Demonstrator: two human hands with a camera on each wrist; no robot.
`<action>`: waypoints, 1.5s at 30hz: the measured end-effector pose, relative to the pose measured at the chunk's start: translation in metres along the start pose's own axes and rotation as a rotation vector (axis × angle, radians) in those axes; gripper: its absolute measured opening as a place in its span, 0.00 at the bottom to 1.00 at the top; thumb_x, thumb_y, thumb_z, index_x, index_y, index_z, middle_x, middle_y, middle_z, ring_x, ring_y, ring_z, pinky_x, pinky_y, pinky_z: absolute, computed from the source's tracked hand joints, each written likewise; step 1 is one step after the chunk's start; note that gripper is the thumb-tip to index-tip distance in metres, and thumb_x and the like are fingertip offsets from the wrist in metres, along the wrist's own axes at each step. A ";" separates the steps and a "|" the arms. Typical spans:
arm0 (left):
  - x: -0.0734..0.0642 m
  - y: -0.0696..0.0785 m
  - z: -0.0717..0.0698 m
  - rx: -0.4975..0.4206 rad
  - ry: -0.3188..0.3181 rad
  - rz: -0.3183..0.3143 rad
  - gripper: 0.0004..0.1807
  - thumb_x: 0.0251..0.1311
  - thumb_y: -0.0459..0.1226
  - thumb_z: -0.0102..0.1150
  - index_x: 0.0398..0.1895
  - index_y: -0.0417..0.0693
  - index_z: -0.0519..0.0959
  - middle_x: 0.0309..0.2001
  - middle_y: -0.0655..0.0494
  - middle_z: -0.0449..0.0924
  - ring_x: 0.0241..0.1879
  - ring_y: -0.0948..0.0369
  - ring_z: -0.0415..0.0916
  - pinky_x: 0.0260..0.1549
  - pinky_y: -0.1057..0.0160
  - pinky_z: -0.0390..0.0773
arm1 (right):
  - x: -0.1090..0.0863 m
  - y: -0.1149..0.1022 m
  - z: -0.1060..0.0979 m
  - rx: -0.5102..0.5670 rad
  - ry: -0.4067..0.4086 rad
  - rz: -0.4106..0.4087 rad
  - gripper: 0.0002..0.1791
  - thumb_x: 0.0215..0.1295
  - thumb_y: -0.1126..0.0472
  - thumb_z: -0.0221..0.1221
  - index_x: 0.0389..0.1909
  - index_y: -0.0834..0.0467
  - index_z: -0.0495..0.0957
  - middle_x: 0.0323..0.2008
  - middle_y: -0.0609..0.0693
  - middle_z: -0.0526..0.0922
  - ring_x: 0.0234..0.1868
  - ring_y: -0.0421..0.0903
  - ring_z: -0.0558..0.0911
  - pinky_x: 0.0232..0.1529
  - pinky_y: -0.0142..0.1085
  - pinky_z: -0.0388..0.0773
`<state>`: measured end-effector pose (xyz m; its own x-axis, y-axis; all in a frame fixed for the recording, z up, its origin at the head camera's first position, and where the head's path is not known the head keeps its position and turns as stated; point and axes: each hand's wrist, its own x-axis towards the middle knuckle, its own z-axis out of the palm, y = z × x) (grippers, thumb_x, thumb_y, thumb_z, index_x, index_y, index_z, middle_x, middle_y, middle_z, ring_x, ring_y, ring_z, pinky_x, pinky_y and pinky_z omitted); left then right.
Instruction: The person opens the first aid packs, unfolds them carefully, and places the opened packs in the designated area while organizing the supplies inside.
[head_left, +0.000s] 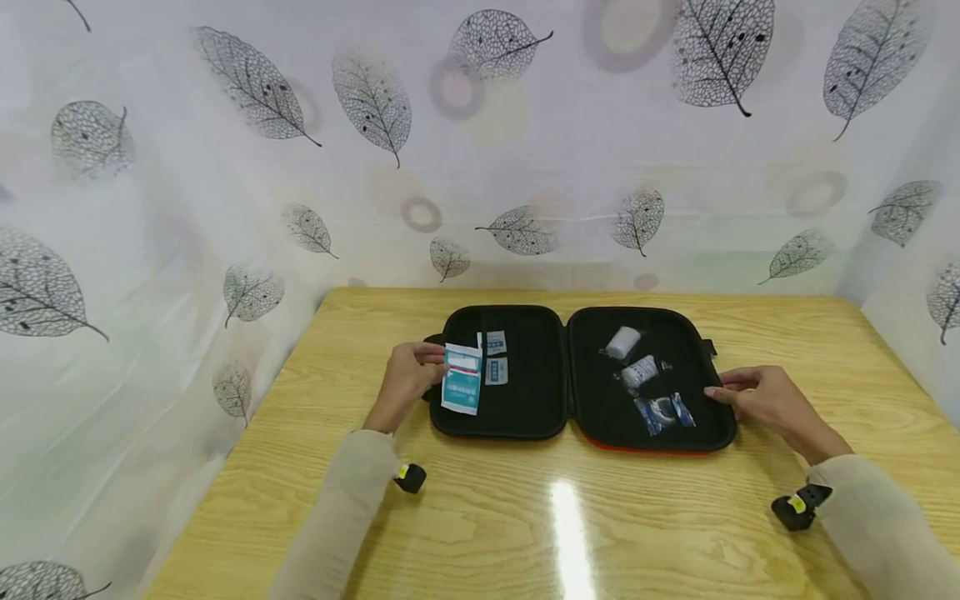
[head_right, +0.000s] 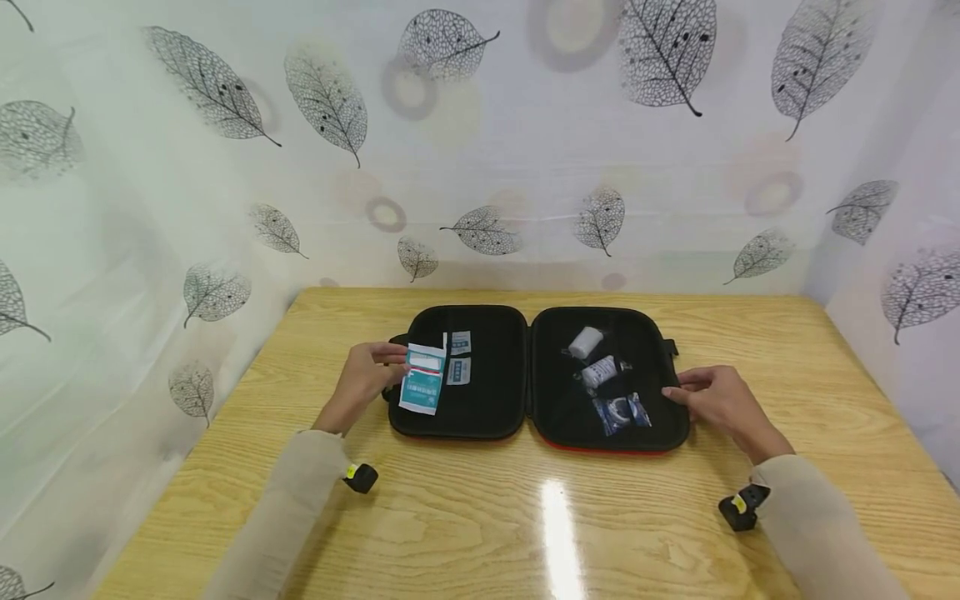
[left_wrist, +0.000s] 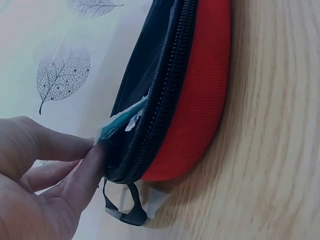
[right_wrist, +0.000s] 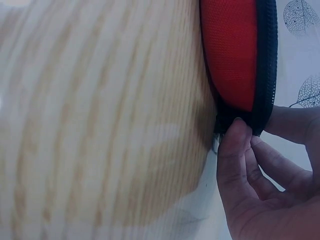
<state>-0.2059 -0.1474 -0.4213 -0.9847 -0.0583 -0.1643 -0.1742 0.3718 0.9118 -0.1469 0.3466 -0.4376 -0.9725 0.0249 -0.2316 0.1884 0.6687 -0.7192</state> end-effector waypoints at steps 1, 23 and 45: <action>-0.001 0.000 0.000 0.004 0.002 0.000 0.14 0.62 0.25 0.65 0.51 0.37 0.83 0.46 0.43 0.83 0.43 0.53 0.83 0.43 0.59 0.85 | 0.000 0.000 0.000 0.000 0.000 0.002 0.41 0.69 0.45 0.63 0.63 0.79 0.68 0.42 0.62 0.82 0.29 0.47 0.77 0.29 0.37 0.78; -0.004 0.001 0.027 0.156 -0.060 0.068 0.14 0.60 0.25 0.67 0.49 0.36 0.83 0.44 0.45 0.84 0.44 0.53 0.83 0.45 0.57 0.84 | 0.000 0.000 0.001 0.001 0.001 0.017 0.39 0.70 0.47 0.63 0.63 0.79 0.68 0.44 0.64 0.82 0.30 0.47 0.77 0.30 0.37 0.79; -0.013 0.002 0.033 0.325 -0.084 0.100 0.12 0.64 0.32 0.66 0.49 0.40 0.83 0.43 0.48 0.86 0.43 0.55 0.84 0.46 0.54 0.83 | 0.000 -0.002 0.002 -0.011 0.014 0.005 0.40 0.70 0.45 0.62 0.62 0.78 0.69 0.46 0.67 0.82 0.30 0.47 0.78 0.30 0.37 0.78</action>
<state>-0.1930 -0.1150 -0.4302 -0.9903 0.0646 -0.1234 -0.0523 0.6482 0.7597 -0.1471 0.3435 -0.4373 -0.9734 0.0387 -0.2260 0.1919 0.6769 -0.7106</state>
